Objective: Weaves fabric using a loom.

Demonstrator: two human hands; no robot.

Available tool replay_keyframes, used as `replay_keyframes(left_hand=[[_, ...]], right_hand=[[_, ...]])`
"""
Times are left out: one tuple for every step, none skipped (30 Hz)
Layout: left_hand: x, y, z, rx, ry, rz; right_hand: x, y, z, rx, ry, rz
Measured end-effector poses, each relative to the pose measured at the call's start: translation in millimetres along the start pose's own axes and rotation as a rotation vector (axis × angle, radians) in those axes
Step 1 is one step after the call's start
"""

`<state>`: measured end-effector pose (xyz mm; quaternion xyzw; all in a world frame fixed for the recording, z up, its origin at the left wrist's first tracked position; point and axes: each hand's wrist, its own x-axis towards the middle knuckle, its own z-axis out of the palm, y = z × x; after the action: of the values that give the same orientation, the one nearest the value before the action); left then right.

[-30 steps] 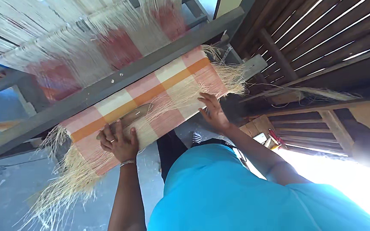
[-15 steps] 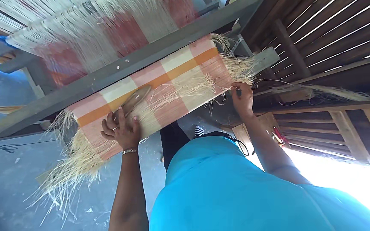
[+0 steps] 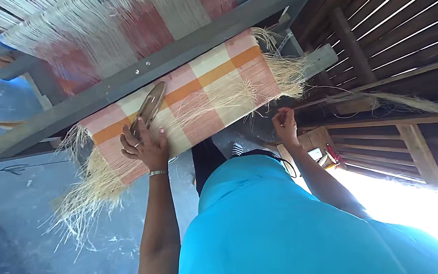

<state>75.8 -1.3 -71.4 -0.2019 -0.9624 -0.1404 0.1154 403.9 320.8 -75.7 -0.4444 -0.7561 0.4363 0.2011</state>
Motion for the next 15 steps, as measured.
replay_keyframes(left_hand=[[-2, 0, 2, 0.000, 0.012, 0.000], [-5, -1, 3, -0.007, 0.028, -0.005], [-7, -3, 4, -0.021, 0.045, -0.021], [-9, -5, 3, -0.036, 0.054, -0.047], [-11, -7, 1, -0.050, 0.062, -0.081], [-13, -11, 1, -0.064, 0.081, -0.119], [-15, -17, 1, -0.086, 0.109, -0.157], [-17, -24, 2, -0.100, 0.142, -0.189], [-20, -31, 2, -0.100, 0.169, -0.215], [-22, -37, 2, -0.093, 0.176, -0.236], [-25, -42, 1, -0.084, 0.168, -0.255], [-28, -46, 1, -0.077, 0.149, -0.270], [-30, -47, 2, -0.064, 0.126, -0.274], [-33, -49, 4, -0.052, 0.112, -0.268], [-34, -50, 7, -0.045, 0.104, -0.264]], right_hand=[[2, -1, 1, 0.031, -0.066, 0.028], [5, 0, 3, 0.071, -0.128, 0.051], [10, 3, 6, 0.111, -0.181, 0.068], [14, 5, 8, 0.144, -0.227, 0.085], [17, 7, 11, 0.171, -0.258, 0.100], [19, 7, 12, 0.188, -0.282, 0.108], [21, 8, 13, 0.199, -0.299, 0.097], [24, 10, 13, 0.200, -0.308, 0.078], [26, 11, 13, 0.194, -0.307, 0.061], [27, 12, 11, 0.195, -0.308, 0.060], [29, 11, 7, 0.206, -0.316, 0.074], [33, 9, 2, 0.219, -0.328, 0.095], [36, 7, -5, 0.225, -0.344, 0.114], [39, 4, -13, 0.218, -0.361, 0.126], [43, 1, -21, 0.196, -0.374, 0.130]])
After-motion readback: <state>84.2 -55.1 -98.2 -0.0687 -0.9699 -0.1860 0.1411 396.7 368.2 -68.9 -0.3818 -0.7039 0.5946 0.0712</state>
